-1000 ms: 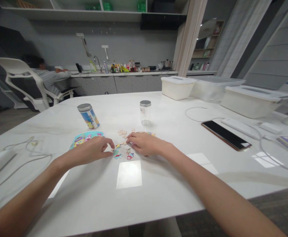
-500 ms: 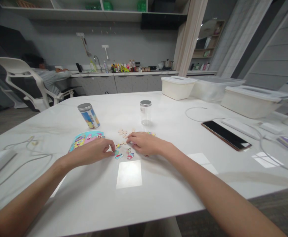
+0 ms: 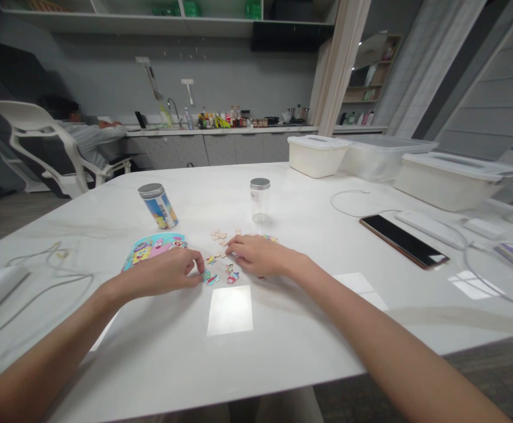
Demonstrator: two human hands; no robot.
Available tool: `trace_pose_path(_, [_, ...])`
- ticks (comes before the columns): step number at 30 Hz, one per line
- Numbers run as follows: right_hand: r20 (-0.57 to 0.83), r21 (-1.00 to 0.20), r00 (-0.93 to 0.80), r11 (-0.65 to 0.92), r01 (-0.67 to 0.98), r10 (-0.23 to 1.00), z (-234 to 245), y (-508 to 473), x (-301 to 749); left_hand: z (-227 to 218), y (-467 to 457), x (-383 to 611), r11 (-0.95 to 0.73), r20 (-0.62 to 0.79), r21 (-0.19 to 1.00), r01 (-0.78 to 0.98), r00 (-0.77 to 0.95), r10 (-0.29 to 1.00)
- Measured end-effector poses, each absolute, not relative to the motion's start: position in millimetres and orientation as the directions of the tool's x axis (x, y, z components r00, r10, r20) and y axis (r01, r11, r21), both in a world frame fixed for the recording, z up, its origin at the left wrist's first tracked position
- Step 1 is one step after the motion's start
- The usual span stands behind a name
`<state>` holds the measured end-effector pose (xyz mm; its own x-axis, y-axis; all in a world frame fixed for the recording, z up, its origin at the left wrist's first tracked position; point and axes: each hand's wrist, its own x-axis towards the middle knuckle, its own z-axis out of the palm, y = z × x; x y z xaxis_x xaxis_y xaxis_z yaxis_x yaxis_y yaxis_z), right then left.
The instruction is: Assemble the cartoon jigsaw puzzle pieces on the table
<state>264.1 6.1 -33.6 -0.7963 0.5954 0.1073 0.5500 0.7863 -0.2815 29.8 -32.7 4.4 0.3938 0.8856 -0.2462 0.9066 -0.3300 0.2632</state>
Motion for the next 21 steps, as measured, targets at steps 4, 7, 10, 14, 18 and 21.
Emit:
trace_pose_path(4, [0.104, -0.271, -0.798, 0.789, 0.551, 0.593, -32.9, 5.7, 264.1, 1.1, -30.2, 27.3, -0.358, -0.207, 0.273, 0.893, 0.418, 0.885])
trace_pose_path(7, [0.104, -0.266, -0.799, 0.791, 0.551, 0.592, -32.5, 5.7, 264.0, -1.3, -27.9, 25.8, -0.379, -0.188, 0.277, 0.883, 0.436, 0.88])
trace_pose_path(10, [0.111, -0.269, -0.801, 0.794, 0.545, 0.588, -33.2, 6.0, 264.3, -1.6, -26.9, 25.5, -0.386, -0.212, 0.29, 0.876, 0.452, 0.867])
trace_pose_path(14, [0.103, -0.27, -0.801, 0.792, 0.548, 0.59, -34.4, 6.5, 264.6, 0.6, -27.4, 26.7, -0.365, -0.242, 0.29, 0.885, 0.437, 0.866])
trace_pose_path(18, [0.097, -0.271, -0.801, 0.79, 0.55, 0.591, -33.9, 6.3, 264.4, 0.5, -27.2, 26.8, -0.349, -0.256, 0.298, 0.889, 0.426, 0.868])
trace_pose_path(21, [0.093, -0.273, -0.801, 0.789, 0.551, 0.592, -33.0, 5.9, 264.4, -1.2, -27.0, 25.9, -0.357, -0.247, 0.3, 0.885, 0.434, 0.867])
